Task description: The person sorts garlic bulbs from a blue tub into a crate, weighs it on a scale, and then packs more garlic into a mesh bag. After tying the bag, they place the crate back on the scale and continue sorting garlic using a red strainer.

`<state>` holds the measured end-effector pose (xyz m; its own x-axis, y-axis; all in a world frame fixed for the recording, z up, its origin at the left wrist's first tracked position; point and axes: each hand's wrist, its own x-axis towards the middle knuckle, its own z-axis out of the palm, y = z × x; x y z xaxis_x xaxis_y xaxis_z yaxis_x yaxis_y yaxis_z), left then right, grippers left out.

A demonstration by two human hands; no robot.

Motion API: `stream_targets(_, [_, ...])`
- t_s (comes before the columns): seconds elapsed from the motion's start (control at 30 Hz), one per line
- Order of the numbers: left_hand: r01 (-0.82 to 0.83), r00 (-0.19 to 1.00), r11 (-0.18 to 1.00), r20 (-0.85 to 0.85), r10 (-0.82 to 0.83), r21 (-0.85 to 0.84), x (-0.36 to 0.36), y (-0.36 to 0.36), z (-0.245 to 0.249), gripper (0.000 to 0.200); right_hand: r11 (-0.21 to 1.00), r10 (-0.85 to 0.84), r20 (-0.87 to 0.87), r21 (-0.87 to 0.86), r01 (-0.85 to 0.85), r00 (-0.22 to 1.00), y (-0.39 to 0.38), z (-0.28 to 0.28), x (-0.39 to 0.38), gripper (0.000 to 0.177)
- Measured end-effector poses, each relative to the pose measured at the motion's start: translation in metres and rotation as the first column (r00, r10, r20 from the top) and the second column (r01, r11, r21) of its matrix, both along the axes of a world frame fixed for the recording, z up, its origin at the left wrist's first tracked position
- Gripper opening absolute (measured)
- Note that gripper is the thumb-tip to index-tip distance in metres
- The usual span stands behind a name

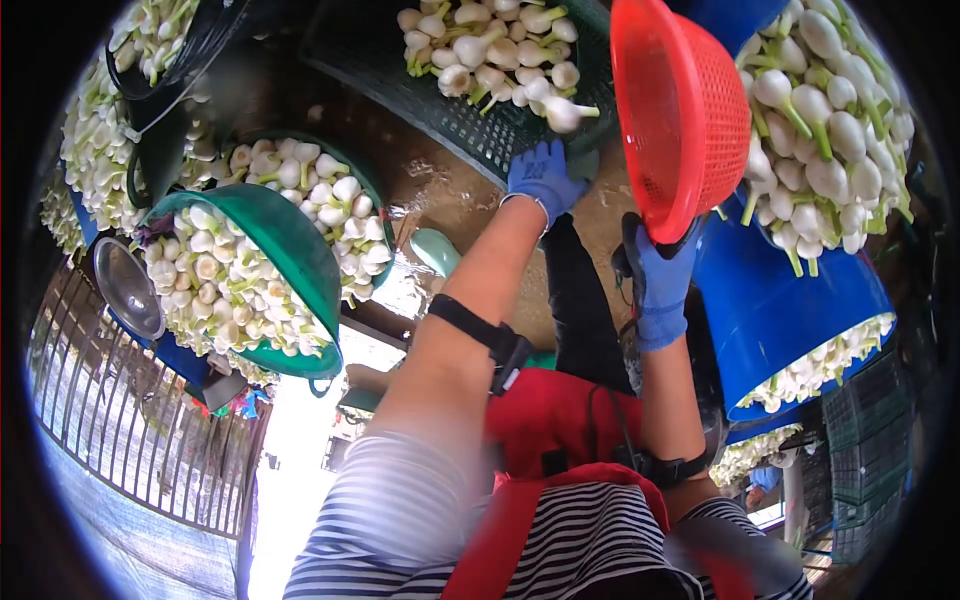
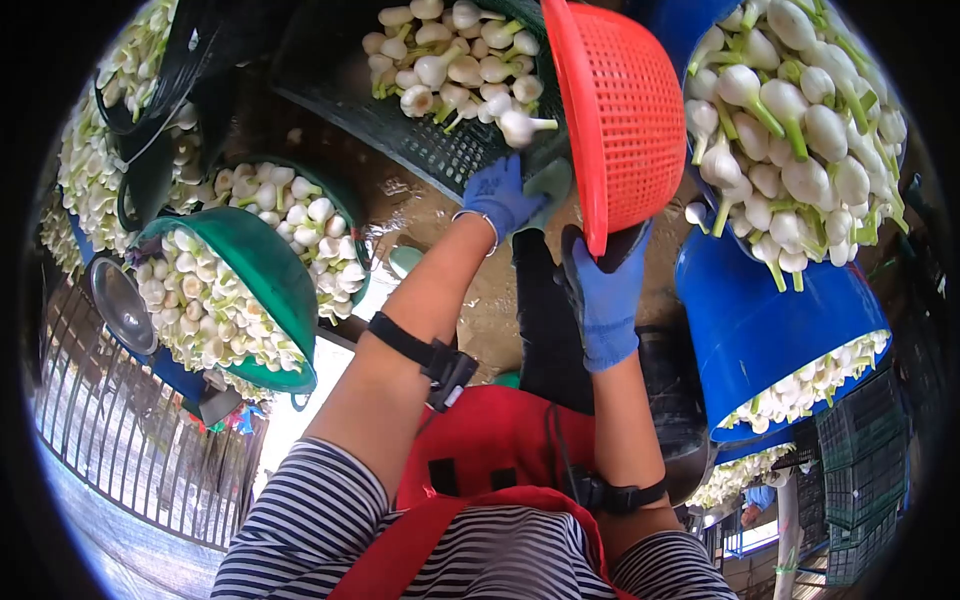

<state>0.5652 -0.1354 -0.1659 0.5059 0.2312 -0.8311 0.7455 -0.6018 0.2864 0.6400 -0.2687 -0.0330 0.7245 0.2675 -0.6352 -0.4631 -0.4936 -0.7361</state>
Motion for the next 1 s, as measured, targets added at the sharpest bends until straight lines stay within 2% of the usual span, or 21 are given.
stream_targets(0.03, [-0.08,0.996,0.997,-0.049,0.08,0.01,0.0,-0.004,0.001,0.063,1.0,0.002,0.003,-0.007,-0.002,1.0,-0.003,0.0,-0.002,0.078])
stream_targets(0.07, [-0.082,0.996,0.997,-0.042,0.082,0.006,-0.003,-0.006,0.002,0.063,0.981,0.195,0.247,-0.049,-0.188,0.949,-0.006,-0.001,0.0,0.076])
stream_targets(0.1, [-0.112,0.993,0.994,0.028,0.111,0.003,-0.007,-0.003,0.005,0.059,0.928,0.37,0.465,-0.133,-0.349,0.805,-0.005,0.002,0.001,0.075])
stream_targets(0.13, [-0.135,0.986,0.991,0.097,0.135,-0.002,-0.014,-0.004,0.005,0.056,0.93,0.365,0.471,-0.135,-0.343,0.803,-0.001,0.013,-0.003,0.075])
stream_targets(0.17, [-0.14,0.975,0.988,0.186,0.126,0.064,-0.018,-0.007,0.006,0.049,0.993,0.12,0.218,-0.027,-0.117,0.969,0.006,0.026,-0.011,0.073])
stream_targets(0.2, [-0.133,0.973,0.989,0.198,0.117,0.068,-0.019,-0.007,0.009,0.049,0.99,-0.136,-0.073,0.017,0.138,0.988,0.007,0.036,-0.019,0.071])
stream_targets(0.27, [-0.102,0.991,0.995,0.083,0.101,0.009,-0.019,-0.008,0.014,0.04,0.975,-0.211,-0.096,0.056,0.217,0.973,-0.01,0.037,-0.04,0.069])
stream_targets(0.33, [-0.056,0.993,0.998,0.103,0.055,0.007,-0.033,-0.019,0.015,0.037,0.952,-0.279,-0.129,0.091,0.291,0.952,-0.015,0.044,-0.061,0.067])
stream_targets(0.4, [-0.018,0.996,1.0,0.092,0.019,-0.008,-0.06,-0.046,0.023,0.034,0.936,-0.345,-0.072,0.045,0.348,0.936,-0.021,0.056,-0.092,0.019])
stream_targets(0.43, [0.019,0.993,0.999,0.117,-0.014,-0.039,-0.071,-0.064,0.032,0.034,0.936,-0.345,-0.079,0.043,0.349,0.935,-0.033,0.055,-0.11,0.019])
stream_targets(0.5, [0.101,0.98,0.989,0.184,-0.079,-0.111,-0.086,-0.099,0.047,0.031,0.966,-0.249,0.145,-0.04,0.257,0.958,-0.06,0.043,-0.14,0.014])
stream_targets(0.6, [0.127,0.981,0.919,0.187,-0.059,-0.373,-0.111,-0.176,0.05,0.032,0.946,-0.321,0.127,-0.01,0.325,0.938,-0.059,0.073,-0.161,0.013])
stream_targets(0.63, [0.125,0.981,0.912,0.187,-0.055,-0.39,-0.118,-0.196,0.056,0.032,0.97,-0.185,0.182,-0.125,0.209,0.966,-0.086,0.061,-0.166,0.013])
stream_targets(0.73, [-0.01,0.991,0.826,0.106,0.085,-0.563,-0.142,-0.25,0.065,0.034,0.959,-0.204,0.181,-0.16,0.234,0.962,-0.146,0.041,-0.179,0.013])
stream_targets(0.77, [0.022,0.968,0.82,0.218,0.126,-0.572,-0.151,-0.262,0.062,0.034,0.956,-0.213,0.17,-0.167,0.241,0.962,-0.168,0.031,-0.18,0.013])
stream_targets(0.8, [0.061,0.935,0.811,0.319,0.158,-0.581,-0.165,-0.272,0.062,0.035,0.941,-0.269,0.097,-0.188,0.283,0.958,-0.195,0.024,-0.185,0.035])
stream_targets(0.83, [0.075,0.945,0.803,0.299,0.132,-0.591,-0.172,-0.271,0.064,0.035,0.919,-0.334,0.026,-0.213,0.332,0.942,-0.215,0.022,-0.192,0.057])
stream_targets(0.9, [-0.316,0.926,0.842,0.052,0.374,-0.437,-0.167,-0.243,0.043,0.036,0.894,-0.386,0.012,-0.241,0.377,0.923,-0.245,0.017,-0.203,0.061])
stream_targets(0.93, [-0.473,0.809,0.828,0.223,0.544,-0.302,-0.172,-0.23,0.018,0.031,0.88,-0.408,0.0,-0.267,0.393,0.913,-0.258,0.016,-0.209,0.064])
stream_targets(0.97, [-0.537,0.748,0.819,0.335,0.573,-0.201,-0.173,-0.205,-0.009,0.028,0.896,-0.358,0.039,-0.269,0.355,0.933,-0.276,0.009,-0.217,0.072])
stream_targets(1.0, [-0.64,0.613,0.708,0.358,0.704,-0.296,-0.153,-0.176,0.0,0.03,0.891,-0.374,0.036,-0.265,0.37,0.927,-0.276,0.009,-0.217,0.072])
